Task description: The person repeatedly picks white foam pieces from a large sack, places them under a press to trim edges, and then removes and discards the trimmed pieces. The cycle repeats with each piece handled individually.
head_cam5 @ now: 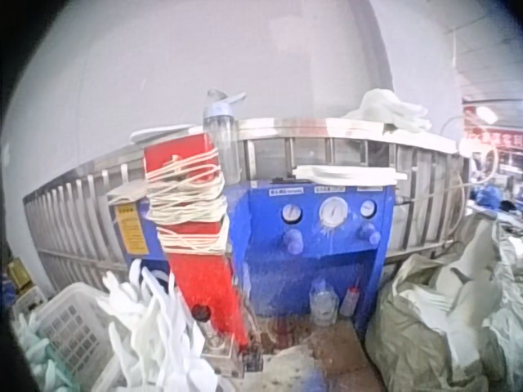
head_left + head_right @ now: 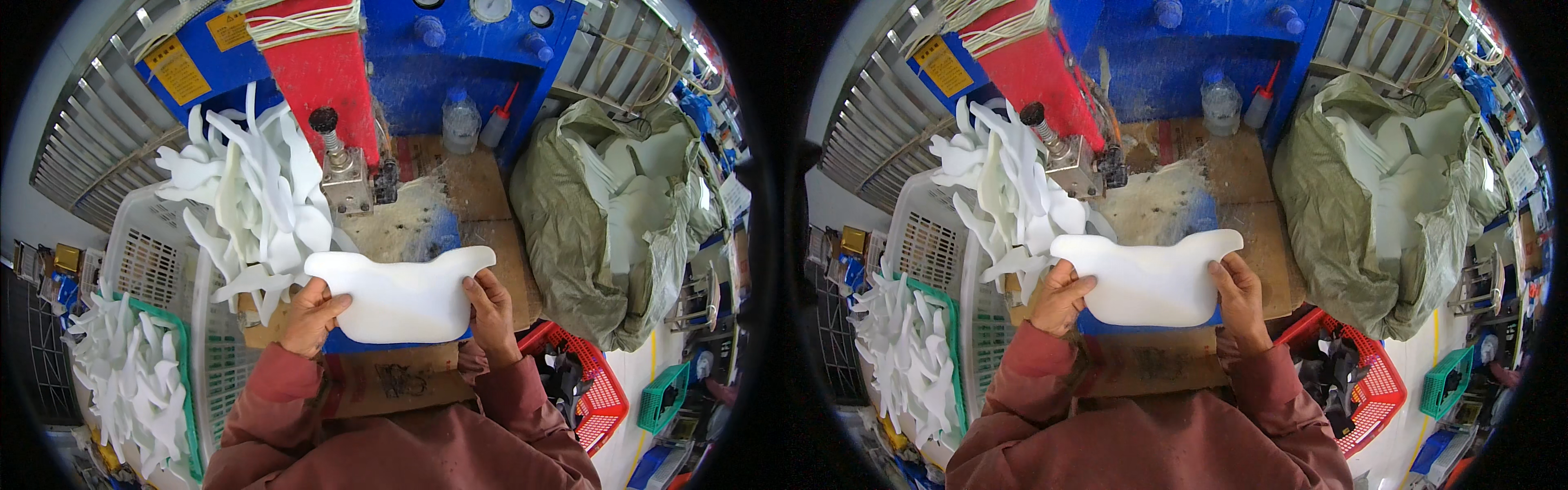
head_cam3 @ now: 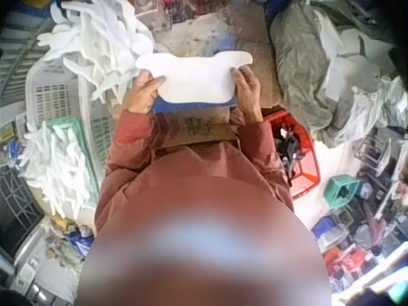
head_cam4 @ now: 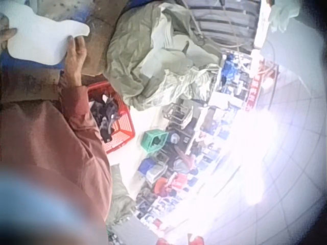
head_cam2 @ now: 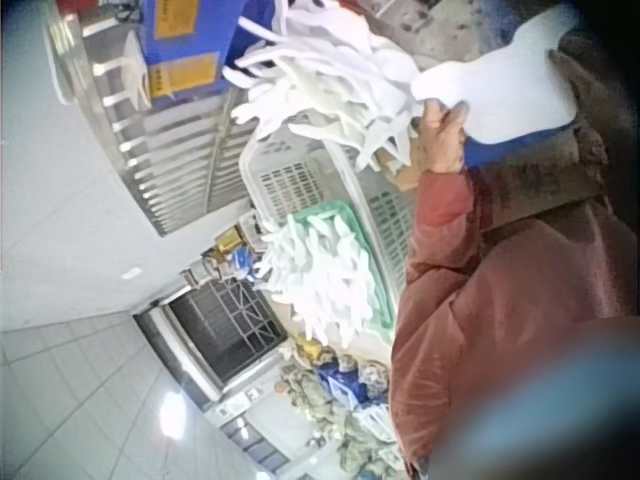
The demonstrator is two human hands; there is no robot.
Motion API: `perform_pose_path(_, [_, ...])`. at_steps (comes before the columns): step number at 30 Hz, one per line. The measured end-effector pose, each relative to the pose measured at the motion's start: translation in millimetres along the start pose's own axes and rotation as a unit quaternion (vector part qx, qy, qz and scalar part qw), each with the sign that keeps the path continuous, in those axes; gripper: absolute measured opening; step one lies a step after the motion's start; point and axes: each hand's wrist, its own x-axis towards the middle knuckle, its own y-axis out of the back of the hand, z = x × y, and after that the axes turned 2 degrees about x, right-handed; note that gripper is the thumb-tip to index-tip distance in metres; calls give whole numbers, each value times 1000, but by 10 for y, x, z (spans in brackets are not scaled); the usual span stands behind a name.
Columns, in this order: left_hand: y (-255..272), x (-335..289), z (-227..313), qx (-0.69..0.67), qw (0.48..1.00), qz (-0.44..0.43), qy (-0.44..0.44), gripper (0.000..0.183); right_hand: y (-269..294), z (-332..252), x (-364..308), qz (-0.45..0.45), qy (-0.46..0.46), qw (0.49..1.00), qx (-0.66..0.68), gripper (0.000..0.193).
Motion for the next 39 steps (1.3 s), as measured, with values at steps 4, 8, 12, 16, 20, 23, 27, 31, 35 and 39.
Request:
perform_pose_path(4, [111, -38, -46, -30, 1000, -4, -5, 48, -76, -7, 5, 11, -37, 999, -29, 25])
perform_pose_path(8, [110, -78, -55, -86, 995, 19, -49, 42, -148, -29, -10, -15, -38, 999, -11, 13])
perform_pose_path(12, [212, -108, -54, -81, 995, 19, -59, 48, -175, 2, 32, -32, -21, 998, -47, 8])
perform_pose_path(16, [304, -115, -90, -87, 993, 44, -64, 43, -230, 67, 95, -27, -27, 998, -50, 7])
perform_pose_path(20, [300, -100, -14, -94, 990, 58, -89, 43, -305, 56, 187, -26, -38, 998, -30, 12])
perform_pose_path(23, [287, -87, 150, -94, 988, 56, -105, 43, -392, 24, 314, -53, -23, 998, 8, 17])
perform_pose_path(27, [287, -36, 340, -103, 985, 46, -127, 43, -467, -54, 521, -47, -16, 998, -29, 18])
perform_pose_path(31, [305, 63, 437, -70, 987, 63, -131, 42, -522, -117, 708, -50, -9, 998, -23, 21])
perform_pose_path(35, [330, 160, 551, -24, 989, 65, -134, 40, -555, -162, 853, -75, 6, 997, -1, 27])
perform_pose_path(39, [312, 206, 694, 12, 990, 51, -128, 38, -586, -180, 931, -60, 22, 998, -5, 27])
